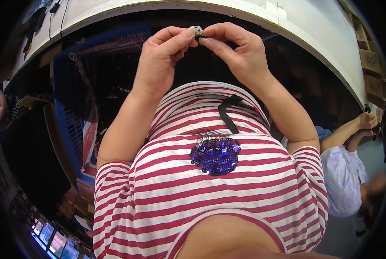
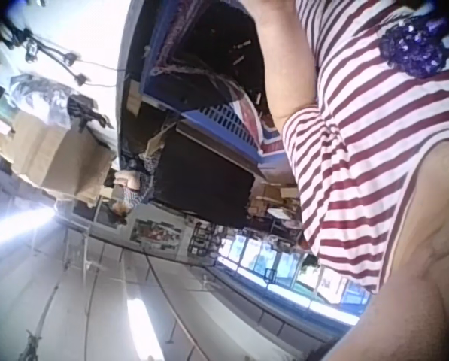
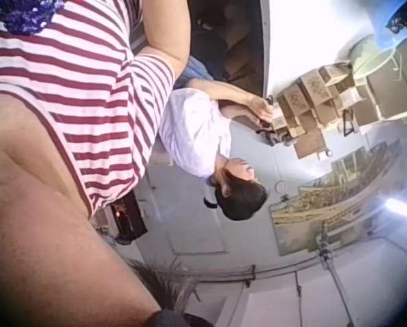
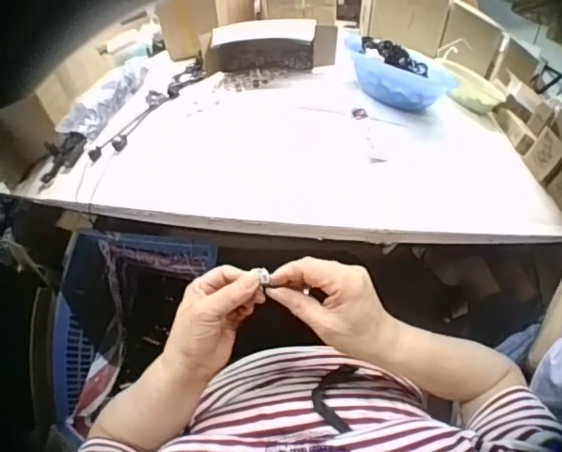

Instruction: The person repeatedly assembles small cylindrical electronic components at a workbench. They apply glue from a tube into the component, insert a small white part, and then attach a black cap. The process is repeated multiple times with similar components laid out on the table.

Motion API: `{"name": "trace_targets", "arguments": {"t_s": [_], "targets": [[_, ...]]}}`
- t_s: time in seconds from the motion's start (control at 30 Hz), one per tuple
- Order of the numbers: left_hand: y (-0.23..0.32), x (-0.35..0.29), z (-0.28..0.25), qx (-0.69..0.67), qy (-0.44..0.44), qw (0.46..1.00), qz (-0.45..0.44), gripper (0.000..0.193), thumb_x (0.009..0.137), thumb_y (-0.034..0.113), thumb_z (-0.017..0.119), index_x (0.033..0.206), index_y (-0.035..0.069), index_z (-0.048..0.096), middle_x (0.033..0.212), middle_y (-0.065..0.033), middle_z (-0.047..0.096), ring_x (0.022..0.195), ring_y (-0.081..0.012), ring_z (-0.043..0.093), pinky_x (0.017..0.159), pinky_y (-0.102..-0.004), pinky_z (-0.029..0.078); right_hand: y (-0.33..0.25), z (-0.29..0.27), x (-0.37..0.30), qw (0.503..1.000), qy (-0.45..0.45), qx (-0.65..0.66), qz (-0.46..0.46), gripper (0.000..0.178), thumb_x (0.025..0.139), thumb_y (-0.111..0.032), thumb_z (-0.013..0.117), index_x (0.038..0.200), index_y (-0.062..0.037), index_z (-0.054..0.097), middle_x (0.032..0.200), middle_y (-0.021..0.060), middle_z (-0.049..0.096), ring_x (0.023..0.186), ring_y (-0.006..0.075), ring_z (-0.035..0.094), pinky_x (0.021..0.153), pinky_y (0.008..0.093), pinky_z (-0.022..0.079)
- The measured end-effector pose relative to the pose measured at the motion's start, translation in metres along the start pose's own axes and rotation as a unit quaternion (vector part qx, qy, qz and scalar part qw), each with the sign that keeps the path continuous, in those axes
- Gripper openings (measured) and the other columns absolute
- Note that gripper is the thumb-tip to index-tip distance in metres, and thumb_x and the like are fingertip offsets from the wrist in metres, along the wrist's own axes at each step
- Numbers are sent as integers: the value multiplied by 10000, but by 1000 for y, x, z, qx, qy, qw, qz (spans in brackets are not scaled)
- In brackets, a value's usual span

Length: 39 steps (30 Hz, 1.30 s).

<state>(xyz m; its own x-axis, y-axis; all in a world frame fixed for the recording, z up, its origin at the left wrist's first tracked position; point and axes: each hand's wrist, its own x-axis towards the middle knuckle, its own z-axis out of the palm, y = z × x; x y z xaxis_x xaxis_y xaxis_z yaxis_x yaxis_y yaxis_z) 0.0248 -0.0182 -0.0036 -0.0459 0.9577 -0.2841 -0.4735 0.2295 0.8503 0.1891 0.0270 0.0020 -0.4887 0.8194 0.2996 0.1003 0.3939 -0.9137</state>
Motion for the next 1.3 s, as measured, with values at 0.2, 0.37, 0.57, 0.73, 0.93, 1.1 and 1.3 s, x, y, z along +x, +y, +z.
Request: {"name": "trace_targets", "arguments": {"t_s": [0.2, 0.37, 0.57, 0.73, 0.93, 1.1, 1.3], "targets": [[37, 5, -13, 290, -143, 945, 47, 139, 792, 147, 642, 849, 21, 636, 779, -20, 612, 744, -64, 543, 702, -186, 403, -6, -21, 7, 985, -145, 61, 68, 137, 793, -124, 623, 876, -16, 638, 720, 26, 619, 651, 71, 555, 587, 193, 435], [44, 5, -9, 344, -159, 925, 32, 111, 775, 120, 659, 817, 19, 639, 747, -1, 599, 704, -55, 527, 656, -173, 396, -8, -22, 6, 991, -122, 27, 49, 118, 771, -83, 638, 870, -20, 630, 751, 31, 622, 685, 91, 578, 608, 211, 455], [17, 7, -11, 196, -103, 973, 56, 146, 762, 149, 676, 807, 14, 643, 711, -4, 596, 660, -58, 520, 623, -178, 401, 8, -14, 1, 961, 18, -183, -207, 171, 694, -65, 682, 860, -94, 651, 765, 30, 637, 674, 170, 611, 599, 264, 461], [9, 8, -9, 99, -76, 992, 32, 130, 772, 152, 663, 813, 31, 638, 716, 3, 590, 663, -48, 507, 617, -163, 383, 18, -7, -1, 924, 69, -245, -284, 218, 672, -51, 682, 880, -115, 659, 779, 8, 654, 641, 134, 608, 592, 258, 447], [6, 6, -6, 22, -46, 998, -22, 115, 773, 163, 667, 796, 53, 640, 694, 16, 574, 626, -22, 475, 554, -145, 346, 20, -8, -2, 905, 69, -262, -329, 244, 668, -3, 703, 900, -69, 663, 804, 59, 658, 647, 150, 610, 570, 236, 447], [4, 4, -6, -18, -60, 997, -38, 116, 773, 162, 667, 809, 55, 642, 710, 15, 581, 635, -29, 482, 561, -149, 356, 23, -7, -4, 898, 79, -252, -351, 261, 655, 13, 697, 903, -62, 660, 817, 62, 658, 654, 151, 611, 572, 246, 452], [3, 3, -9, -16, -58, 998, -32, 114, 776, 157, 662, 821, 55, 639, 719, 12, 580, 646, -38, 486, 576, -159, 372, 11, -10, -5, 902, 40, -279, -326, 254, 657, 30, 684, 889, -72, 665, 822, 61, 659, 662, 165, 611, 593, 248, 465]]}}
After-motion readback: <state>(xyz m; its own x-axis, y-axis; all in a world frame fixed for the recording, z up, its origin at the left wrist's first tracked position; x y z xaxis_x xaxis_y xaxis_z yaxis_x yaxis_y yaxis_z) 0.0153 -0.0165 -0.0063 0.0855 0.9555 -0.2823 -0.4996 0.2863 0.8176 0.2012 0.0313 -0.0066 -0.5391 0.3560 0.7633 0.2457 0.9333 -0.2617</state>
